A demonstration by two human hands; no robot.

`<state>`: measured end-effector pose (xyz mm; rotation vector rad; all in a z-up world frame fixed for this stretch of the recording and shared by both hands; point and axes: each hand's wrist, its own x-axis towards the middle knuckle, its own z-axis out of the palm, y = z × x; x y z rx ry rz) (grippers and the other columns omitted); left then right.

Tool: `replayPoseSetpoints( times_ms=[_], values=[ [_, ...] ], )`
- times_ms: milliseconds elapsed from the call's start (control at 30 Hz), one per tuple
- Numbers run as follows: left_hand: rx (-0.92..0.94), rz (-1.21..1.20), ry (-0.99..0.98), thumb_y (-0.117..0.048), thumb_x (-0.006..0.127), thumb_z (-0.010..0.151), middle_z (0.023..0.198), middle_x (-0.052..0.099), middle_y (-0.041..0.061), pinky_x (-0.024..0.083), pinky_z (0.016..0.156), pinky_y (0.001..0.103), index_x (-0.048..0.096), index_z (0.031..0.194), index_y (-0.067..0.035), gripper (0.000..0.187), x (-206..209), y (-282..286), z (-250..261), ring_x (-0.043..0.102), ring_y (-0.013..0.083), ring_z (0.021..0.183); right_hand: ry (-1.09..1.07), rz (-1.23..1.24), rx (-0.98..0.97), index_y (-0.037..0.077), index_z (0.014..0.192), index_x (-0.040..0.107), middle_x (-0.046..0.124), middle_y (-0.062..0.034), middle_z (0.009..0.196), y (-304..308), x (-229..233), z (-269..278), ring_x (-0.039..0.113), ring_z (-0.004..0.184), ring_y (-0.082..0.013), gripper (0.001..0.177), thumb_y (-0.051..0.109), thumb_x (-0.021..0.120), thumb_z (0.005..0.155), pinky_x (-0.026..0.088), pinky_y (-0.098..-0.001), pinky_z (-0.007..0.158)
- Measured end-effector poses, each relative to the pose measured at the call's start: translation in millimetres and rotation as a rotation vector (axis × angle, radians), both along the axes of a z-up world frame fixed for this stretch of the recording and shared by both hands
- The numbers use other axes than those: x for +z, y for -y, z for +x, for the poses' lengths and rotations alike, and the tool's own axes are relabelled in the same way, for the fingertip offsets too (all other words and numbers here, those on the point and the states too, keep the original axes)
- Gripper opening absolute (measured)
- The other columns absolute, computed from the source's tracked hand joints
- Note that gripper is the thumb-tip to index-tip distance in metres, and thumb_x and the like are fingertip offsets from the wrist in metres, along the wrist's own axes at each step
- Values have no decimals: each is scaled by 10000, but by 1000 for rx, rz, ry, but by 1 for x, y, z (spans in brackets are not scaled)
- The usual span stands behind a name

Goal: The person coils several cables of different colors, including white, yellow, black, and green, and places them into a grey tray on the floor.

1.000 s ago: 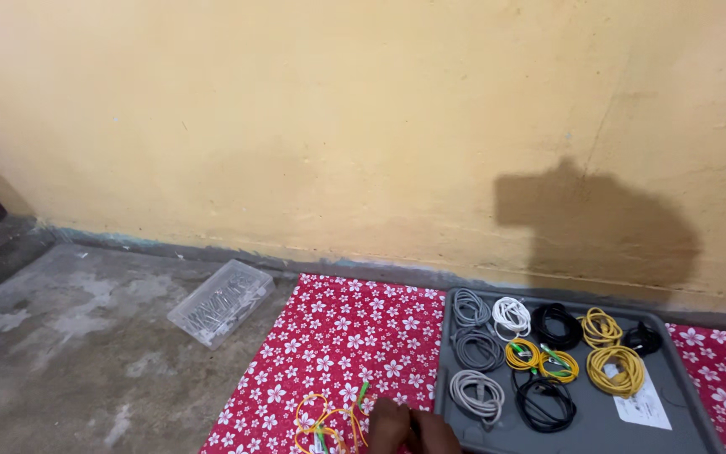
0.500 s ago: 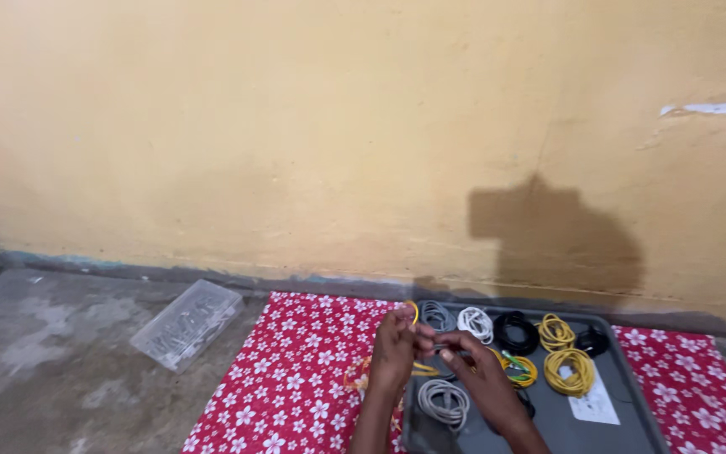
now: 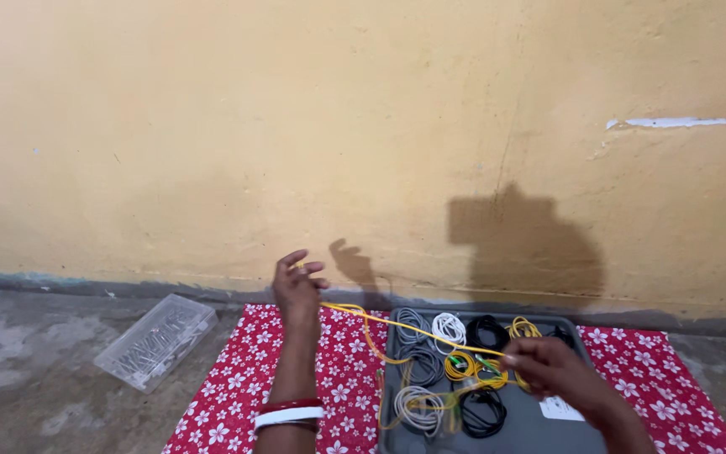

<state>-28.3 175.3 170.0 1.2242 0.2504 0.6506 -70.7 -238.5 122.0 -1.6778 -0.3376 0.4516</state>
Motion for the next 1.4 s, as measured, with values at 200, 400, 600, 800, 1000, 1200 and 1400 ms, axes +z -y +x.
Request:
replayPoseSetpoints(
  times_ms=[200,400,600,800,1000,1200,1400],
  values=[
    [278,5,28,134,421,956,926,709,125,472,490,258,630,1186,-33,353,-64,-94,20,643,163,604,-28,-211,-258,43,935,702,485,3,594,96,-29,14,400,519,-120,297,339,716,940,300,-306,490],
    [457,51,3,106,437,1001,960,698,161,576,567,273,615,1188,32,268,-104,-129,17,690,190,696,35,-294,-400,21,883,730,546,-32,630,146,-76,33,414,566,-143,296,312,755,929,344,-327,539],
    [244,964,-690,-341,656,952,1228,657,251,523,981,510,596,1326,-60,471,-99,-78,31,635,422,1155,116,-246,-555,46,1013,725,596,-47,728,83,-57,22,499,669,-164,261,292,688,934,420,-345,616],
    [-263,1089,0,-373,690,861,1271,666,186,503,1009,417,703,1223,-70,472,-33,125,5,617,345,1173,182,30,-291,23,1054,767,690,8,848,-11,-11,17,601,767,-104,288,252,649,925,520,-291,749],
    [-707,1001,4,-327,590,1029,870,721,176,535,736,432,724,1020,-12,342,12,183,-31,711,317,798,287,137,-298,-8,1065,741,656,-21,764,-34,4,17,543,695,-91,261,220,650,973,451,-266,640],
    [-606,806,-13,-329,634,969,835,746,133,534,706,399,719,900,-28,320,-2,184,-27,708,220,757,53,296,-233,26,1170,687,549,1,657,-41,8,-4,511,598,-96,285,214,617,968,424,-252,567],
    [-365,603,-196,-375,554,1017,820,724,126,482,643,427,675,910,-59,355,-10,186,-27,621,289,705,-196,800,15,-57,1108,581,384,38,653,-35,4,-13,362,527,-72,342,280,524,1114,367,-249,496]
  ],
)
